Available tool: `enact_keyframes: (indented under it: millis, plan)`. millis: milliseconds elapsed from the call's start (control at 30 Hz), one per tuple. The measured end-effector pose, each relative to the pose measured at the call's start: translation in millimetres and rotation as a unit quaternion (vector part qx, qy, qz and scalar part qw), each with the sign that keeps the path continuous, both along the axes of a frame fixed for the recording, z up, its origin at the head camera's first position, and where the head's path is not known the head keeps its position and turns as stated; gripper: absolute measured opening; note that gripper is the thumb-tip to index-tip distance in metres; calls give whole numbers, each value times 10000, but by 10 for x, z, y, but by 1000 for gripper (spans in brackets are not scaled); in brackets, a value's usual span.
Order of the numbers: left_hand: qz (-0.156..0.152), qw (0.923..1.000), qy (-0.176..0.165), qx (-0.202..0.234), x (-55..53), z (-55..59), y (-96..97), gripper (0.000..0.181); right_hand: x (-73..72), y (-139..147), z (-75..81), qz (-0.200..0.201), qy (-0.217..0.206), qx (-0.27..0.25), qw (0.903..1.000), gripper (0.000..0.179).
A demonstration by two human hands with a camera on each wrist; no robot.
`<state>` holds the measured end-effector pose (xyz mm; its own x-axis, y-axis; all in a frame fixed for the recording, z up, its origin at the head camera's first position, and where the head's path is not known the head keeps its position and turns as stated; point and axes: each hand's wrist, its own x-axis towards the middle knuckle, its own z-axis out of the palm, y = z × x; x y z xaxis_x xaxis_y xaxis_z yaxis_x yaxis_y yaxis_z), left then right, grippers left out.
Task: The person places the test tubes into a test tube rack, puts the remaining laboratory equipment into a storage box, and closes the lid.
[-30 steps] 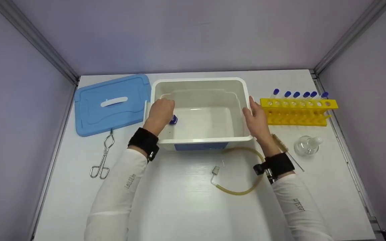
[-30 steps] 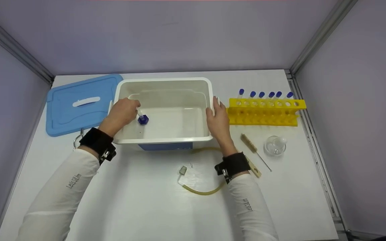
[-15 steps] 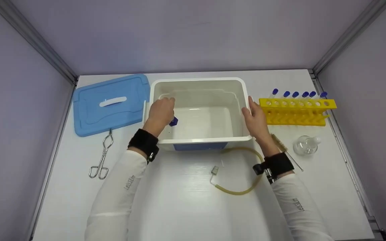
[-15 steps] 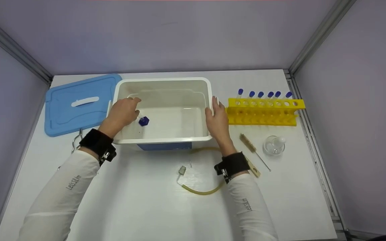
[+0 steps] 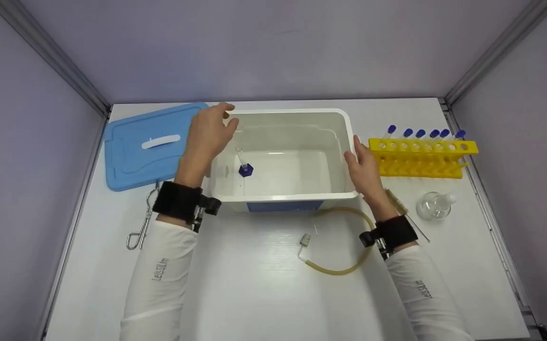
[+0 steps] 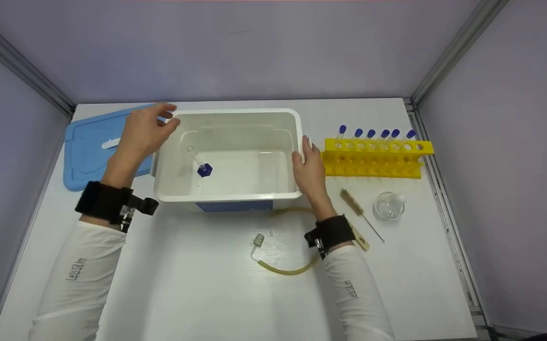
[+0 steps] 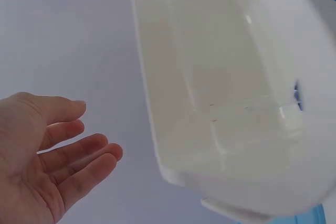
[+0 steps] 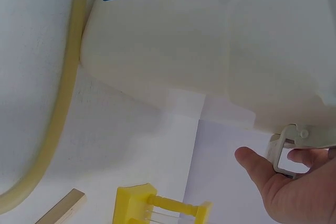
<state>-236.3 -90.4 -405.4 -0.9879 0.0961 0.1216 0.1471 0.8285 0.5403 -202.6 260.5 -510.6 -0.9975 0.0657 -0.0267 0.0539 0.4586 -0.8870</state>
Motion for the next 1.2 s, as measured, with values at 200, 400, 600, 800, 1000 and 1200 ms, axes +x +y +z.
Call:
enact_keyframes:
  millis: [200, 400, 600, 800, 1000, 1200]
  plan:
    - [687, 9931, 617, 724, 94, 182, -400, 35, 6, 5, -3, -3, 45, -12, 10000, 54]
    - [1262, 9800, 1045, 1131, 287, 73, -937, 33, 10, -14, -6, 8, 71, -84, 9999, 55]
    - [1809, 9762, 585, 1042, 536, -241, -1413, 36, 4, -1, -11, 54, 41, -44, 10000, 56]
    - [1869, 9788, 172, 816, 663, -669, -1598, 37, 26, 24, 78, 44, -22, -163, 9999, 55]
    - [1976, 9770, -631, 489, 730, -1002, -1680, 42, 83, -8, 176, 25, -56, -95, 9999, 55]
    - [2004, 9720, -1135, 457, 829, -1295, -1753, 43, -1, 45, 18, 1, 46, -26, 10000, 55]
